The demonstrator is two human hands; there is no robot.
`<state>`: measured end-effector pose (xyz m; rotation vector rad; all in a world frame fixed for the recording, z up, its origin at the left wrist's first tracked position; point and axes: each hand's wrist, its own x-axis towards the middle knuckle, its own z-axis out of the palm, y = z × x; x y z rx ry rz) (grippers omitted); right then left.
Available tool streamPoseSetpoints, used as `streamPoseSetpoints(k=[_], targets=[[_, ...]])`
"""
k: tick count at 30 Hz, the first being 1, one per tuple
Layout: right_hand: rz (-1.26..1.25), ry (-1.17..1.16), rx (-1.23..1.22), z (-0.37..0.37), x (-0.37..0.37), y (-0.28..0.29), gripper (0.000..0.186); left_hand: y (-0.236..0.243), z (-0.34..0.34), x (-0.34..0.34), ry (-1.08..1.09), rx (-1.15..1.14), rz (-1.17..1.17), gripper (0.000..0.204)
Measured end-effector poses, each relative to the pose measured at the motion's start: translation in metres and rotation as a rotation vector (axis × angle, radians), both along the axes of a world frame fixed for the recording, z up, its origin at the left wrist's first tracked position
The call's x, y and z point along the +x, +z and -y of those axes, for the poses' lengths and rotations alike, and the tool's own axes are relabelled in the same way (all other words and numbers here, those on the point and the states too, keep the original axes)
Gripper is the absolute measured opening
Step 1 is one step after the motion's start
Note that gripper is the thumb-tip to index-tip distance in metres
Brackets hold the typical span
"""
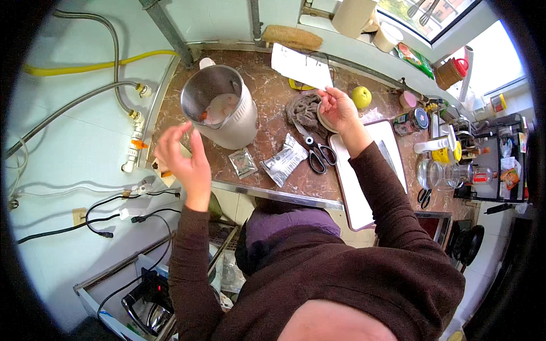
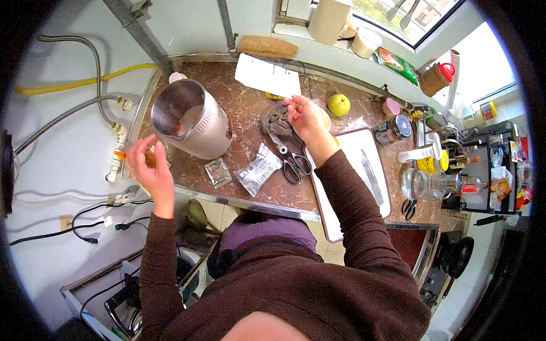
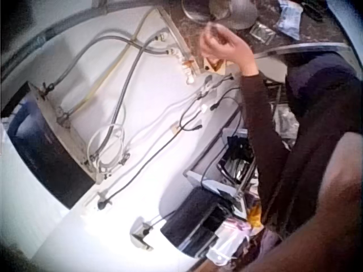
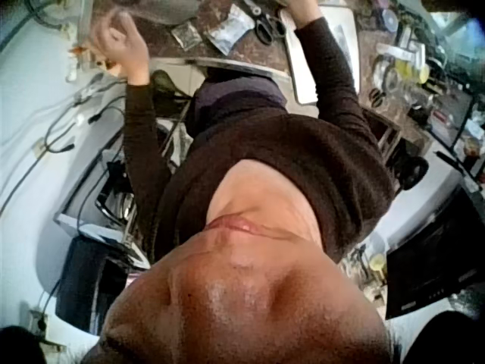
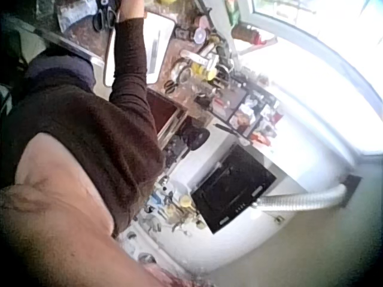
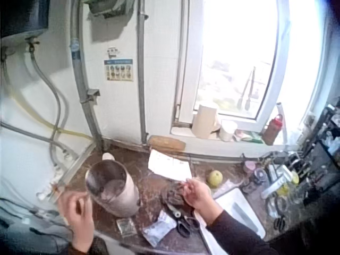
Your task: The person slices a carrot into rounds on a cutting board using a knife. They then transfer the carrot pieces into a pot. Next, they use scissors to open two packets of seasoning and pour the contents into the pot. Finally, they pour water from a glass pitcher into the pot.
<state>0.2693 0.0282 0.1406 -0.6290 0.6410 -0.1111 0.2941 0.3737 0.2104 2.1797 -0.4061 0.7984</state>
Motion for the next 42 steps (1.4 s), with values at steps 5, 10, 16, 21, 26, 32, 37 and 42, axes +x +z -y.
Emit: streamPoseSetpoints(k=[5,10,16,21,26,32,37,42], targets=[[-0.226,0.021,-0.119,-0.025,-0.005,-0.04,0.012,-0.049,0.006,-0.052,-0.179,0.19,-0.085,0.013],[-0.299,0.115,-0.144,-0.042,0.0,-0.083,0.014,-0.108,0.021,-0.076,-0.45,0.364,-0.419,0.025],[-0.317,0.272,-0.108,-0.045,-0.019,-0.085,0.028,-0.161,0.06,-0.09,-0.444,0.431,-0.623,0.063],[-0.229,0.422,-0.955,-0.04,-0.078,-0.113,0.028,-0.159,0.097,-0.09,-0.37,0.542,-0.624,0.093],[-0.278,0.448,-1.942,-0.053,-0.12,-0.105,0.039,-0.174,0.112,-0.084,-0.325,0.629,-0.592,0.1],[-0.512,0.519,-2.004,-0.064,-0.127,-0.1,0.044,-0.182,0.103,-0.075,-0.333,0.591,-0.626,0.082],[-0.587,0.667,-2.04,-0.063,-0.134,-0.111,0.042,-0.184,0.073,-0.086,-0.298,0.365,-0.643,0.075],[-0.603,0.696,-1.925,-0.06,-0.132,-0.102,0.035,-0.167,0.053,-0.097,-0.354,0.018,-0.618,0.079]])
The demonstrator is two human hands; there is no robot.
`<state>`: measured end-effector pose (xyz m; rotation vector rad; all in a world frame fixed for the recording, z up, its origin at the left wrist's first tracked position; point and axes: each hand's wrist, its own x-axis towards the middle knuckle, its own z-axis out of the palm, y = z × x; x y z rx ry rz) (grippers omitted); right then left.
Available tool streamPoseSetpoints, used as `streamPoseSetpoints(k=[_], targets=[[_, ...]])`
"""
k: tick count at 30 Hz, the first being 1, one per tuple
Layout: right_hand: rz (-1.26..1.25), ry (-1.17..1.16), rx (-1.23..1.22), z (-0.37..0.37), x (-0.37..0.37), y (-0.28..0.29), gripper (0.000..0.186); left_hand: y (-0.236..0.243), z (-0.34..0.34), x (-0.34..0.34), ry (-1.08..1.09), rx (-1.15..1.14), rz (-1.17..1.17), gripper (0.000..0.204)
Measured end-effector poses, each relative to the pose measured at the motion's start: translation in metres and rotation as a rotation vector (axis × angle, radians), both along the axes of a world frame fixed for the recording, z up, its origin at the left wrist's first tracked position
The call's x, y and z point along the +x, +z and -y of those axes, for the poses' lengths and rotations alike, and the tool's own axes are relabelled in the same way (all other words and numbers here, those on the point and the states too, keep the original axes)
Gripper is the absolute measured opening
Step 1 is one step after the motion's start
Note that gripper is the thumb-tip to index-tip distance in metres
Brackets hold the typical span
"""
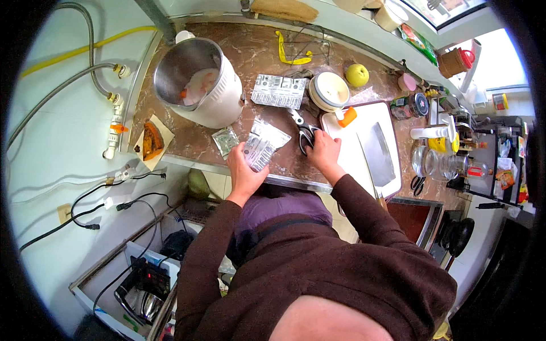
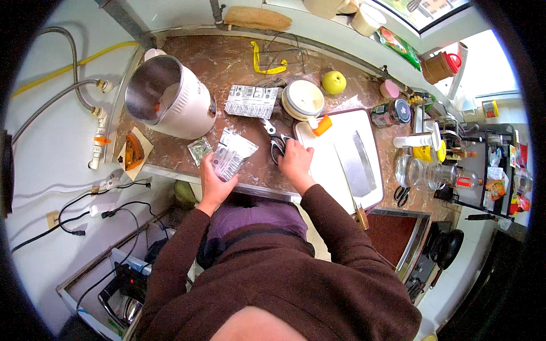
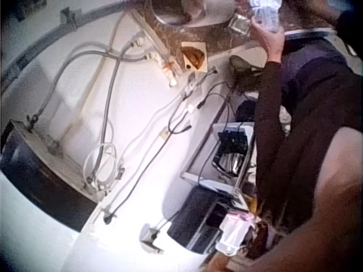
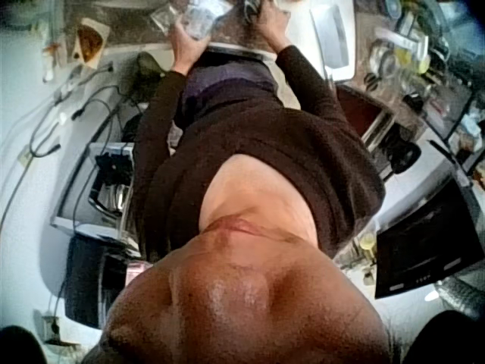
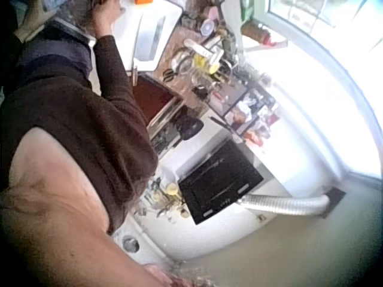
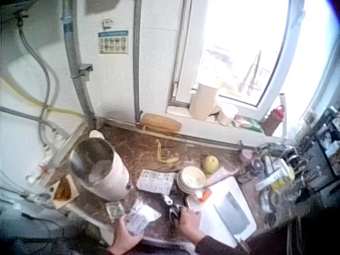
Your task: The person slices a carrot into rounds on a cutting board using a knife. They then transfer the carrot pieces into a pot. Next, they use scissors to open two packets of seasoning and pour the contents into the pot. Finally, they pour water from a glass pitcher into the pot.
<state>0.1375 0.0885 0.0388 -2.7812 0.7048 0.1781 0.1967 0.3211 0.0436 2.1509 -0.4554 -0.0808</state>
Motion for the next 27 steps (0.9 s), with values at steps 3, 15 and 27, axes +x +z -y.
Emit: streamPoseSetpoints(k=[3,15,27], targets=[[-0.039,-0.08,0.216,0.008,-0.008,0.006,0.033,0.006,0.003,-0.006,0.101,-0.142,-0.015,0.084],[0.583,-0.24,1.255,-0.055,0.002,0.136,0.03,0.036,0.028,-0.026,0.155,-0.425,0.023,0.087],[0.571,-0.079,1.082,-0.076,0.039,0.174,0.027,0.071,0.002,0.001,0.142,-0.736,-0.027,0.064]])
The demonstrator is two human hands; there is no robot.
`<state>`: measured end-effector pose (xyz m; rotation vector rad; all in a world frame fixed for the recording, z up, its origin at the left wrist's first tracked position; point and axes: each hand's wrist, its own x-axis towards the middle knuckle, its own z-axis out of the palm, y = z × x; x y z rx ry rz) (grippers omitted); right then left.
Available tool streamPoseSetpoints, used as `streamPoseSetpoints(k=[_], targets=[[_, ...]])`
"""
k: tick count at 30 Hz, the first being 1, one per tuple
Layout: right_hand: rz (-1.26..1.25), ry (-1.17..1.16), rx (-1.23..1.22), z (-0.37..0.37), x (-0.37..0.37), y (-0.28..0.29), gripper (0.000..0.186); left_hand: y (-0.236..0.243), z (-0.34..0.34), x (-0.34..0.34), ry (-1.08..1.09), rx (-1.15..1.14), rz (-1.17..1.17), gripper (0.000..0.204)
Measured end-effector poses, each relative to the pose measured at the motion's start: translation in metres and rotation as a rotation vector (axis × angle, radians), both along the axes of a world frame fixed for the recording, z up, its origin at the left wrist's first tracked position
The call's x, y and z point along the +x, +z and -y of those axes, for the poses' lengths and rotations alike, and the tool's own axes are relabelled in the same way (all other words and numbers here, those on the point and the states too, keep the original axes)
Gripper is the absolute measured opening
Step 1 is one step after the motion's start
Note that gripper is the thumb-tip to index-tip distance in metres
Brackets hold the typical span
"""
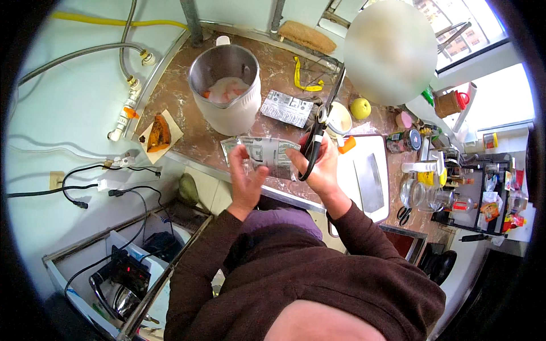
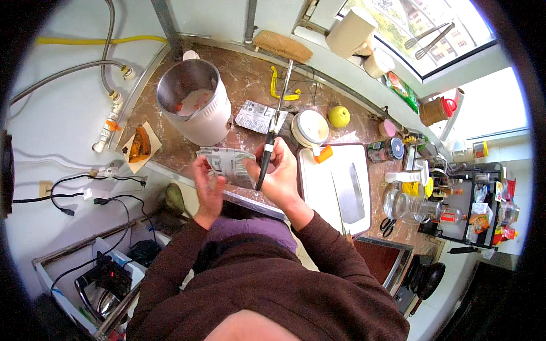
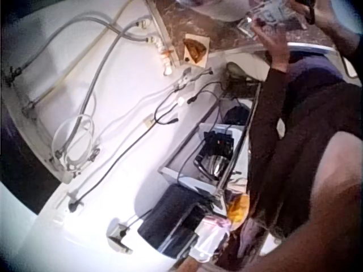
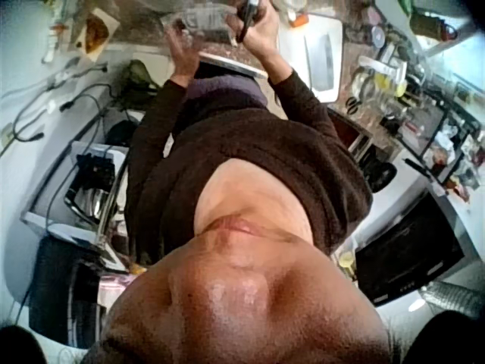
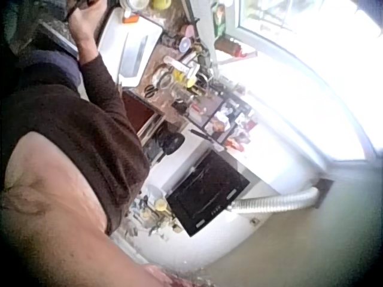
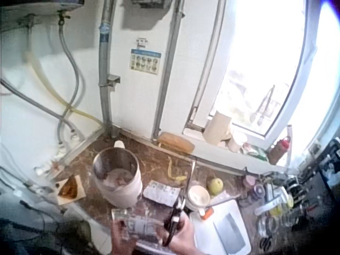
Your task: The person slices a carrot into rounds on a cutting board using a knife. They then transfer the carrot pieces into a pot. Next, they use scissors to open two packets of seasoning and pour the contents into the pot. Finally, they pour water from a glass pitcher into the pot.
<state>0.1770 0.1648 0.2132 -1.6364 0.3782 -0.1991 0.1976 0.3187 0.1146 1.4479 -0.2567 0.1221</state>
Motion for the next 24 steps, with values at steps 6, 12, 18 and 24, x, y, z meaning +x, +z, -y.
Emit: streamPoseSetpoints(k=[6,12,18,24], targets=[[0.052,0.14,-0.048,-0.003,0.01,0.011,0.028,0.059,-0.023,0.029,-0.259,-0.189,-0.246,0.017],[0.065,0.242,0.079,-0.004,0.021,0.019,0.029,0.078,-0.026,0.028,-0.182,-0.393,-0.312,0.013],[0.186,0.356,-0.184,0.025,0.016,0.027,0.03,0.099,-0.038,0.04,-0.038,-0.708,-0.483,0.016],[0.149,0.612,-0.668,0.033,0.015,0.058,0.057,0.085,-0.056,0.056,-0.063,-0.806,-0.506,0.026]])
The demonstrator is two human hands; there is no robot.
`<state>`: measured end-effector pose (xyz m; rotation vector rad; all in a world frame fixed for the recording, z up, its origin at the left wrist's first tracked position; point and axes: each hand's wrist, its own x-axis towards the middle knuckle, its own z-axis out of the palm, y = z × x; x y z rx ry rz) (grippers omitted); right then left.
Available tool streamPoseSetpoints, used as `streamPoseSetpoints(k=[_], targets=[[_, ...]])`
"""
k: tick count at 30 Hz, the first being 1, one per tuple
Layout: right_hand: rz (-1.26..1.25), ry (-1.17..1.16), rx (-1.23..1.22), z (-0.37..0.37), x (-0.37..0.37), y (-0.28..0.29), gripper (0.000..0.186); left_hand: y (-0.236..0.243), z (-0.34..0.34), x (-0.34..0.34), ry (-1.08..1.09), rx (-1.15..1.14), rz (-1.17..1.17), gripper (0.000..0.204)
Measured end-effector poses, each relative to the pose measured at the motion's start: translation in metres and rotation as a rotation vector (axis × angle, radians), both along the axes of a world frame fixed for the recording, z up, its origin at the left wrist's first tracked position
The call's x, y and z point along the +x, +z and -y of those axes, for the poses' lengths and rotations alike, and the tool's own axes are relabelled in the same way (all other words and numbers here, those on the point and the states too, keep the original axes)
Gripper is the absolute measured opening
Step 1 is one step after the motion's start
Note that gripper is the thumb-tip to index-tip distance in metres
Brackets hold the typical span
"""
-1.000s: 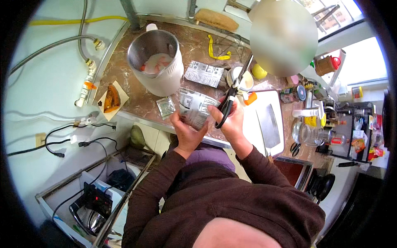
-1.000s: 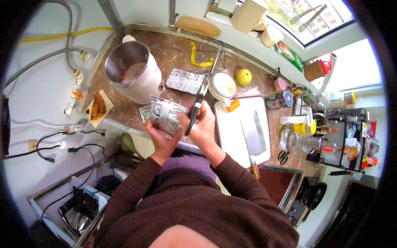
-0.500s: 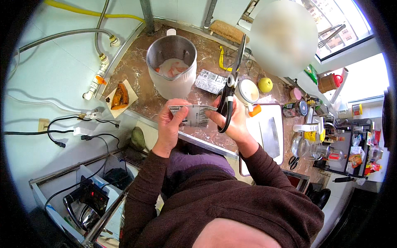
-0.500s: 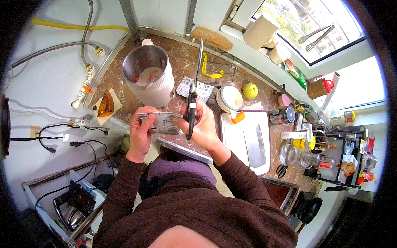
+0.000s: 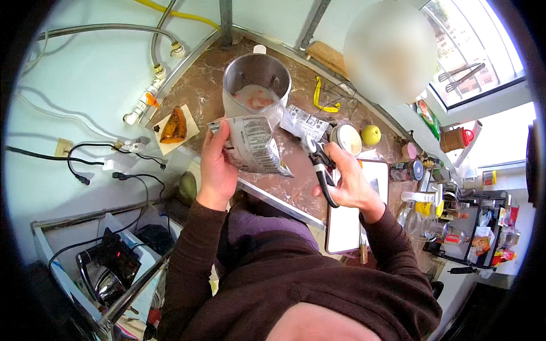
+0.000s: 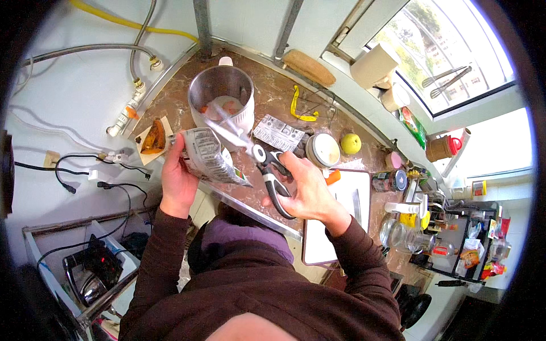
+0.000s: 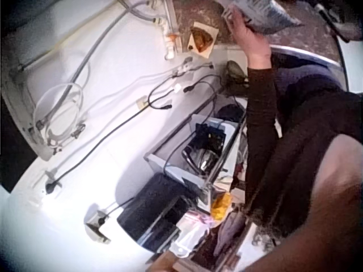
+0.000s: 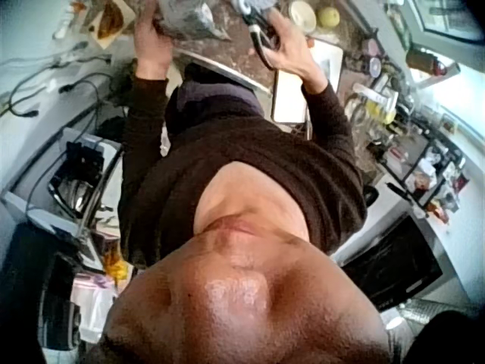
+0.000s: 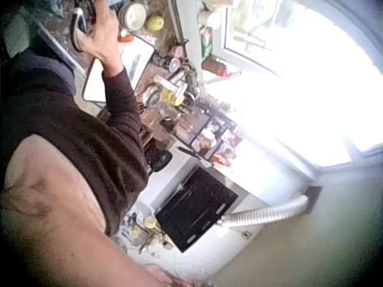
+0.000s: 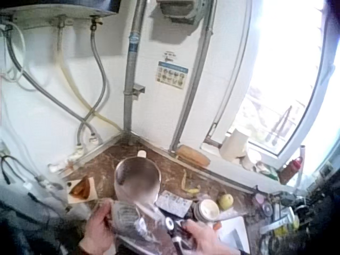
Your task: The person slices a carrot into rounds on a cutting board using a knife. They then transfer the carrot pieces into a pot. Next, they use scissors to open two packets of seasoning and pour the contents into the pot. Finally, they pour water from a glass pitcher into the pot.
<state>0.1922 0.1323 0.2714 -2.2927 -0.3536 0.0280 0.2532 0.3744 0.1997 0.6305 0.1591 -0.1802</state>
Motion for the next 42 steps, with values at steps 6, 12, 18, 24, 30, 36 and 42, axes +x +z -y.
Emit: streamPoseSetpoints(k=[6,12,18,24,30,36,42], targets=[[-0.006,0.059,-0.188,-0.003,0.002,0.002,0.051,0.01,0.001,-0.002,0.004,0.03,0.023,0.015],[0.061,0.059,-0.251,-0.005,0.002,0.002,0.044,0.005,0.001,-0.005,0.007,0.03,-0.025,0.015],[0.046,0.009,-0.248,0.002,-0.007,-0.002,0.04,0.005,0.004,-0.003,-0.052,0.06,0.017,0.013],[0.059,-0.073,-0.139,0.011,-0.021,-0.01,0.045,-0.003,0.017,-0.002,-0.124,0.108,0.023,0.017],[0.039,-0.135,-0.13,0.018,-0.034,-0.015,0.044,0.0,0.032,-0.001,-0.198,0.058,0.014,0.015],[0.078,-0.184,-0.114,0.02,-0.042,-0.017,0.045,-0.007,0.041,0.006,-0.276,0.001,0.054,0.017],[0.065,-0.212,-0.088,0.019,-0.046,-0.027,0.038,-0.009,0.044,0.011,-0.286,-0.015,0.02,0.016]])
